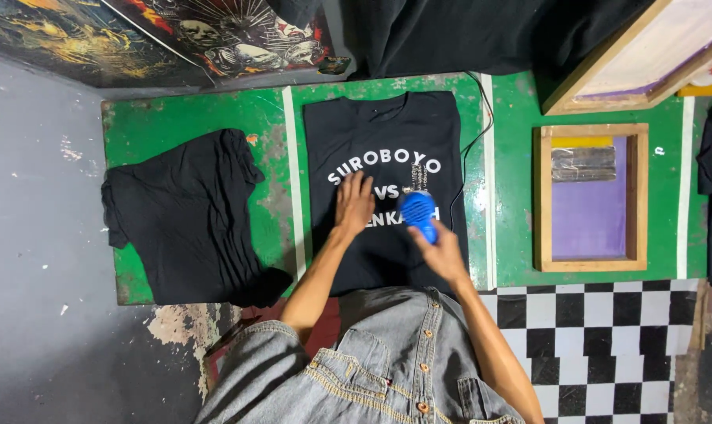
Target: Screen printing a design onto a black t-shirt using a frame and squeegee, then drying it with a hair dryer.
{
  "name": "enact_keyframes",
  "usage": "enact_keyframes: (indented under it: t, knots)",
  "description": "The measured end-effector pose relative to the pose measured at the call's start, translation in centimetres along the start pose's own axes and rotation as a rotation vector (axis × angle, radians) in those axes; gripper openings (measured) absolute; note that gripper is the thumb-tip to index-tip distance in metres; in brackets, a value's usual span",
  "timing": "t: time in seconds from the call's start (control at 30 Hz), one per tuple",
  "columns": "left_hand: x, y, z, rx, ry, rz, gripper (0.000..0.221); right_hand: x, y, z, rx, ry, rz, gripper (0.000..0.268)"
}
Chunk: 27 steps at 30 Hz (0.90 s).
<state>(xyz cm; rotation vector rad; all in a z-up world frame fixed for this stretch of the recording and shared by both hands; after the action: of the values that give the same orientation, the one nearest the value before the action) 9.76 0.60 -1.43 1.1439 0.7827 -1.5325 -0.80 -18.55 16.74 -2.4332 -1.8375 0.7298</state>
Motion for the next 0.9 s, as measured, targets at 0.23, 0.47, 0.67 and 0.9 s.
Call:
enact_keyframes:
  t: [0.23, 0.47, 0.67, 0.9]
  knots:
    - [1.6, -0.4, 0.9, 0.151, 0.036, -0.096, 0.053, 5.4, -0.2, -3.3, -0.172, -0.021, -0.341, 0.025]
    - [-2.7, 1.1, -4.7, 0.04, 0.02, -0.119, 0.055, -0.2, 2.7, 0.1, 0.025, 0.082, 0.012, 0.029]
    - [-2.9, 1.6, -6.2, -0.066, 0.049, -0.108, 0.057, -7.7, 3.7, 4.6, 0.209, 0.384, 0.51, 0.027]
    - [-1.1, 1.7, -0.7, -0.044, 0.046, -0.378, 0.064, -3.9, 4.1, 5.2, 0.134, 0.224, 0.433, 0.028]
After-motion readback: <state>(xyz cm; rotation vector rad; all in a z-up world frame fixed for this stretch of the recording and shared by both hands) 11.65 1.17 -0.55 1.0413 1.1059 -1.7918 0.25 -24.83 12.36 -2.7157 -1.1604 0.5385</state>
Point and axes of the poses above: each hand's wrist, its own y-axis towards the middle knuckle, its own x-axis out of the palm, z = x × y, the point moved 3 cm from there along y, towards the middle knuckle, and after that the axes turned 6 degrees about -x, right-handed, at the moved point
